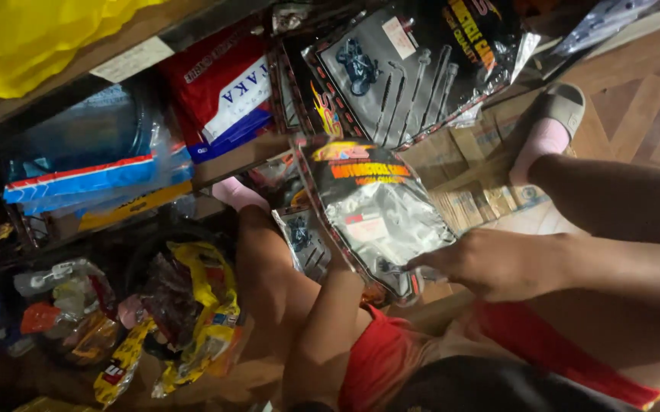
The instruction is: Inspecting and organizing packaged motorcycle cables in a storage area.
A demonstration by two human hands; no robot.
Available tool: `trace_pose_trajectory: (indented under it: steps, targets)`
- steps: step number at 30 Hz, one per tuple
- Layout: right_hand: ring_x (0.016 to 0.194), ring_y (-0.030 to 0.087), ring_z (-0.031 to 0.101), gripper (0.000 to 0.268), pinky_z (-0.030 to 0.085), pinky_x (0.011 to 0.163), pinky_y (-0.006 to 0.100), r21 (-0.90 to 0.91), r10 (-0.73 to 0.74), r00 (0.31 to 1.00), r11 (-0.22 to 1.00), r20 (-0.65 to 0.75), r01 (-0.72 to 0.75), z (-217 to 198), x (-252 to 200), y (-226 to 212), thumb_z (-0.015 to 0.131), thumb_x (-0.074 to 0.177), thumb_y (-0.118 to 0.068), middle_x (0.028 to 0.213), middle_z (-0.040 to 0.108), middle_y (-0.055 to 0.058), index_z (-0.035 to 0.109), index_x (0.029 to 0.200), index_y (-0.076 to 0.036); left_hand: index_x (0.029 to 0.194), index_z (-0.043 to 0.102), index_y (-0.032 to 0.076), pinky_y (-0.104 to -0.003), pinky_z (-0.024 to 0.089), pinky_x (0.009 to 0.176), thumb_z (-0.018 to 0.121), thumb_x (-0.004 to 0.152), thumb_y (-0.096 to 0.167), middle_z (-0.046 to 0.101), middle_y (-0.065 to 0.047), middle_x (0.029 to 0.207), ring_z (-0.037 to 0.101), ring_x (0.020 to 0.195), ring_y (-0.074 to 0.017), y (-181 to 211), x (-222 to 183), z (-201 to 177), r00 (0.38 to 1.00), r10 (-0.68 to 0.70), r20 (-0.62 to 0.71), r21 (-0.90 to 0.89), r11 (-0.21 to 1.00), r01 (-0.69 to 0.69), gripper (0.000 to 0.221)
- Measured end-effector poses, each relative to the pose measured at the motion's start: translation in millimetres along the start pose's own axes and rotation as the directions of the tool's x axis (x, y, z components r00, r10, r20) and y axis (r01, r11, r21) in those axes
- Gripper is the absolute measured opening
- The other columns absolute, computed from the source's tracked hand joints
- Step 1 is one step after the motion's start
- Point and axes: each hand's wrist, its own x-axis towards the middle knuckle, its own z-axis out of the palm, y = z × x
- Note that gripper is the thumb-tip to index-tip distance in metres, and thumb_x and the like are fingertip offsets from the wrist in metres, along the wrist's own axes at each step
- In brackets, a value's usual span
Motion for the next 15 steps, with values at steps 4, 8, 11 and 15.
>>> trace_pose_trajectory:
  steps: [4, 8, 11, 15]
  targets:
    - [0.089, 0.042, 0.069, 0.08, 0.055, 0.076, 0.051, -0.103, 0.094, 0.996, 0.99, 0.015, -0.092, 2.6, 1.8, -4.9, 0.068, 0.071, -0.007, 0.101, 0.07, 0.026, 0.045, 0.148, -0.002, 0.145, 0.055, 0.001, -0.05, 0.052, 0.102, 0.059, 0.111, 0.055, 0.061, -0.02, 0.133, 0.061, 0.117, -0.0358, 40.1, -28.6, 23.5, 0.957, -0.273, 0.097, -0.47, 0.835, 0.286, 0.064]
    - [0.092, 0.041, 0.07, 0.069, 0.053, 0.078, 0.052, -0.045, 0.127, 0.992, 0.991, -0.006, -0.127, -6.6, 14.7, -11.1, 0.066, 0.081, -0.009, 0.107, 0.071, 0.025, 0.047, 0.147, -0.005, 0.136, 0.058, 0.004, -0.046, 0.054, 0.095, 0.061, 0.097, 0.043, 0.067, -0.014, 0.123, 0.065, 0.11, -0.0306, 71.5, -34.8, 43.3, 0.799, -0.596, 0.087, -0.458, 0.688, 0.563, 0.055]
    - [0.1, 0.04, 0.069, 0.061, 0.053, 0.082, 0.051, -0.069, 0.077, 0.997, 0.995, 0.01, -0.076, 2.4, 21.1, -1.3, 0.069, 0.087, -0.018, 0.124, 0.069, 0.022, 0.051, 0.144, -0.008, 0.136, 0.058, 0.003, -0.042, 0.052, 0.096, 0.066, 0.091, 0.022, 0.068, -0.01, 0.121, 0.065, 0.109, -0.0254, 70.2, -27.4, 3.7, 0.771, -0.623, 0.134, -0.106, 0.764, 0.636, 0.049]
    - [0.11, 0.036, 0.066, 0.066, 0.052, 0.09, 0.047, 0.058, 0.156, 0.979, 0.985, 0.135, -0.165, -11.7, 35.3, -5.4, 0.073, 0.086, -0.032, 0.143, 0.063, 0.011, 0.052, 0.148, -0.019, 0.139, 0.057, -0.001, -0.035, 0.05, 0.095, 0.067, 0.087, 0.004, 0.07, -0.008, 0.118, 0.064, 0.107, -0.0199, 111.0, -4.7, -19.2, 0.751, -0.637, 0.174, 0.442, 0.732, 0.518, 0.053]
